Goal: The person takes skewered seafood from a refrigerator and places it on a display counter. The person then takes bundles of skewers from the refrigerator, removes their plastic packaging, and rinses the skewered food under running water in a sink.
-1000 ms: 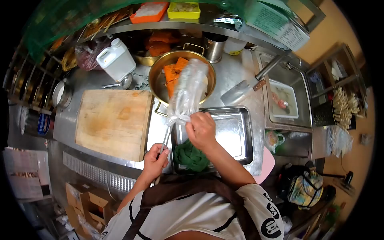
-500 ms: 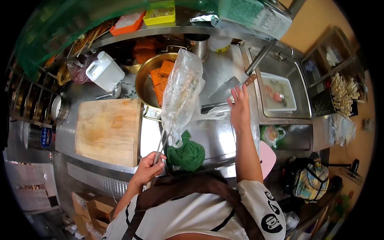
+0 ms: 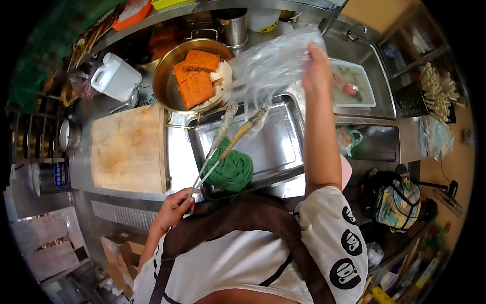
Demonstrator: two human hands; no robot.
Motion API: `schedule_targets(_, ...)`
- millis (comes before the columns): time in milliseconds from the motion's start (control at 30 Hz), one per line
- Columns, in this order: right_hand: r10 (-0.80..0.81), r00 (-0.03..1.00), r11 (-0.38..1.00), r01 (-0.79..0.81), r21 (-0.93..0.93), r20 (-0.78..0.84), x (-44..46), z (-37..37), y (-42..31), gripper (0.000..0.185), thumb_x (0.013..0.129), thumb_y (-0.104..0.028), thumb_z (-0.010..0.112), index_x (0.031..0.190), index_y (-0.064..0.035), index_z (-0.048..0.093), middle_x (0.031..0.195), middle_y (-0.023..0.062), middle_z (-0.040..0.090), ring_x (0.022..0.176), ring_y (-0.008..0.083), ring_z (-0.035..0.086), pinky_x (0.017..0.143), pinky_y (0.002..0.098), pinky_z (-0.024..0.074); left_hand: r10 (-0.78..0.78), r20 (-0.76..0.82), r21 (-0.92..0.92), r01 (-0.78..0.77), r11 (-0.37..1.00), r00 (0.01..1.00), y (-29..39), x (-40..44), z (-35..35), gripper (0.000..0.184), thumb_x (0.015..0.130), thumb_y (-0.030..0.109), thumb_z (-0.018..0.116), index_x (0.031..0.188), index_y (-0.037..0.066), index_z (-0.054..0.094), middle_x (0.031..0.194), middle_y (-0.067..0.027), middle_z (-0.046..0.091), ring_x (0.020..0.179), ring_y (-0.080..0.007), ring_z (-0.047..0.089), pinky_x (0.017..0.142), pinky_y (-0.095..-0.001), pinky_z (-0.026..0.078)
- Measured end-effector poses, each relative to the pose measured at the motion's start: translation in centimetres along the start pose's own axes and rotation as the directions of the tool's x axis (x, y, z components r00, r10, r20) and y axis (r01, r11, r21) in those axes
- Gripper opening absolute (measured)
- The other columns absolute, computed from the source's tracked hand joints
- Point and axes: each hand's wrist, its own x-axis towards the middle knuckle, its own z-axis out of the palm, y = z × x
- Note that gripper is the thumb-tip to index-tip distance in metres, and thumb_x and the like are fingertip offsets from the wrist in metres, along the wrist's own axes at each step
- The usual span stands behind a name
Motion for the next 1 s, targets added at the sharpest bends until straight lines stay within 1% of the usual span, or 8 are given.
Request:
schedule_targets(200, -0.088, 0.990, 0.967, 0.058, -0.250, -0.111, -1.4, -5.4, -0.3, 0.013, 0.081, -0.016, 0.063, 0.087, -0.0052, 0.060, 0.074, -0.0015, 0.055, 0.065, 0.0076, 0.048, 0.059, 0.0213, 0.0367, 0.187, -0.193, 0.222, -0.143, 0.965, 0.963, -0.9, -1.2, 0.1, 0.025, 0.090, 0.009, 0.051, 0.114, 0.005, 0.057, 0.068, -0.0058, 0.056, 0.061, -0.0101, 0.051, 0.060, -0.0233, 0.044)
schedule_targets(300, 0.058, 0.998, 0.889, -0.067, -0.453, -0.034, -3.4, -7.5, 0.2, 0.020, 0.080, -0.021, 0.065, 0.092, -0.0050, 0.061, 0.075, -0.0015, 0.056, 0.065, 0.0070, 0.048, 0.057, 0.0217, 0.0356, 0.318, -0.300, 0.272, -0.239, 0.932, 0.899, -1.6, -1.1, 0.4, 0.026, 0.089, 0.007, 0.052, 0.113, 0.004, 0.056, 0.070, -0.0085, 0.057, 0.061, -0.0131, 0.055, 0.060, -0.0248, 0.045)
schedule_targets(400, 0.364, 0.929, 0.610, -0.190, -0.769, 0.059, -6.5, -7.2, -0.1, 0.040, 0.079, -0.027, 0.067, 0.107, 0.0005, 0.058, 0.088, 0.0043, 0.061, 0.074, 0.0100, 0.054, 0.063, 0.0225, 0.0414, 0.440, -0.421, 0.370, -0.293, 0.882, 0.793, -2.5, -0.7, 0.3, 0.027, 0.086, 0.005, 0.056, 0.112, 0.001, 0.056, 0.072, -0.0112, 0.058, 0.060, -0.0195, 0.057, 0.056, -0.0282, 0.046)
schedule_targets(467, 0.280, 0.952, 0.367, 0.016, -0.930, 0.126, -8.3, -6.7, 0.3, 0.057, 0.078, -0.031, 0.067, 0.119, 0.0045, 0.050, 0.107, 0.0145, 0.059, 0.093, 0.0220, 0.058, 0.080, 0.0302, 0.0450, 0.543, -0.476, 0.531, -0.265, 0.805, 0.692, -2.5, -0.4, 0.0, 0.028, 0.084, 0.005, 0.057, 0.112, 0.002, 0.057, 0.070, -0.0109, 0.057, 0.058, -0.0217, 0.056, 0.055, -0.0302, 0.045)
schedule_targets(500, 0.282, 0.948, 0.376, 0.032, -0.926, 0.147, -9.2, -6.1, 0.4, 0.057, 0.078, -0.031, 0.067, 0.119, 0.0045, 0.050, 0.107, 0.0145, 0.059, 0.093, 0.0220, 0.058, 0.080, 0.0302, 0.0450, 0.637, -0.483, 0.671, -0.214, 0.710, 0.601, -2.6, -0.4, -0.2, 0.029, 0.083, 0.004, 0.058, 0.111, 0.003, 0.058, 0.068, -0.0107, 0.055, 0.056, -0.0240, 0.055, 0.053, -0.0322, 0.045)
schedule_targets(567, 0.060, 0.971, 0.049, 0.228, -0.972, 0.231, -11.1, -4.4, -0.4, 0.067, 0.076, -0.034, 0.068, 0.125, 0.0052, 0.045, 0.120, 0.0222, 0.052, 0.111, 0.0330, 0.050, 0.095, 0.0380, 0.0379, 0.662, -0.508, 0.731, -0.130, 0.669, 0.551, -3.0, -0.5, -0.8, 0.032, 0.079, 0.003, 0.061, 0.111, 0.004, 0.059, 0.067, -0.0099, 0.052, 0.056, -0.0260, 0.052, 0.052, -0.0350, 0.044)
schedule_targets(767, 0.001, 0.934, 0.055, 0.357, -0.933, 0.357, -15.5, 0.5, -1.1, 0.048, 0.080, -0.021, 0.064, 0.119, 0.0033, 0.049, 0.122, 0.0216, 0.050, 0.114, 0.0362, 0.046, 0.097, 0.0403, 0.0348, 0.758, -0.540, 0.825, 0.052, 0.562, 0.366, -4.0, -1.7, -3.2, 0.036, 0.076, 0.001, 0.062, 0.111, 0.004, 0.060, 0.075, -0.0089, 0.055, 0.067, -0.0244, 0.054, 0.059, -0.0346, 0.045)
schedule_targets(1000, 0.069, 0.860, 0.218, 0.481, -0.849, 0.505, -16.2, 3.2, 1.2, 0.038, 0.082, -0.015, 0.061, 0.115, 0.0032, 0.052, 0.115, 0.0202, 0.054, 0.110, 0.0328, 0.050, 0.096, 0.0374, 0.0362, 0.737, -0.631, 0.776, 0.186, 0.603, 0.244, -4.2, -3.5, -3.9, 0.034, 0.073, 0.002, 0.065, 0.107, 0.006, 0.062, 0.077, -0.0070, 0.056, 0.068, -0.0232, 0.055, 0.060, -0.0329, 0.045)
